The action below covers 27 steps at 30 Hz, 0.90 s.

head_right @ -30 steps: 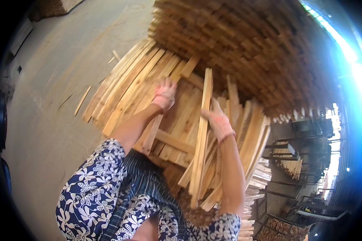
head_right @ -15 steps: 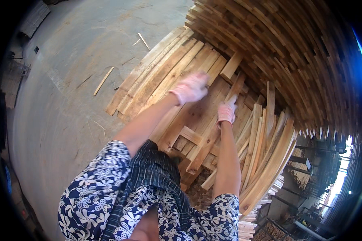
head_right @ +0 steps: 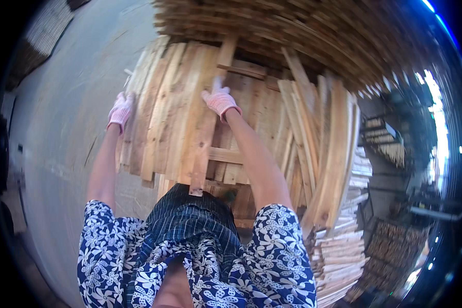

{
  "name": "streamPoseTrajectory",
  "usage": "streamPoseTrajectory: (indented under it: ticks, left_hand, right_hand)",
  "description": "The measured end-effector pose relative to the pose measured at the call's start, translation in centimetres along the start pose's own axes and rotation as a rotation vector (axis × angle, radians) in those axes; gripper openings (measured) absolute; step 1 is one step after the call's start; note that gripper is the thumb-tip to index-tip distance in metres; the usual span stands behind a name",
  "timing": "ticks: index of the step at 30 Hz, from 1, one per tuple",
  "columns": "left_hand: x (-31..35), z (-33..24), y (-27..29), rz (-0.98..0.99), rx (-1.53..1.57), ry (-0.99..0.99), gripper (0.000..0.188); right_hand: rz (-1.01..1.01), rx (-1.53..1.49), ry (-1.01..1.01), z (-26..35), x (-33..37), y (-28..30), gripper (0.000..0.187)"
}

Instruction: The person picks up bundles of thin wooden planks from a pile and arranges them into a neat stack on a wooden pallet. The person wears pink gloves and repeatedly lifts, aligns, and places the wood pieces to build a uniform pile.

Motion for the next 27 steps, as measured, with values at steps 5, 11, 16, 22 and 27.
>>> streamPoseTrajectory:
  ticks: [5,11,16,22,27]
  left_hand:
    - [11.5,-15.2,2.2,-0.343,0.214,-0.613,0.051]
    - [33.3,-31.0,-5.3,0.732,0.533,-0.884,0.046]
    - [47.2,-41.3,-10.5,1.366,0.558,-0.716,0.083]
    - [51.2,-44.7,-13.7,1.372,0.424,-0.368,0.137]
    - [50.6,-45.3,-13.7,1.440,0.825,-0.251,0.122]
  right_hand:
    - [-0.226,0.340,0.161,-2.8,9.7,16.8,0.060]
    - [-0.510,0.484,-0.617,-22.5,26.3,34.7,0.087]
    - [-0.445,-0.192,-0.688,-31.4,31.5,28.3,0.100]
    - [-0.413,-0.022,-0.631,-28.6,30.8,28.7,0.096]
    - [-0.303,-0.527,-0.499,-29.3,30.2,29.1,0.104]
Point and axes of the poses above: each hand's wrist, its own x-axis away from the middle knuckle, its own y-axis out of the back of the hand, z = x × y, the point moved 7 cm from there along -x, towards the middle knuckle, and after that the axes turned 2 degrees about -x, right-handed, at the moved point
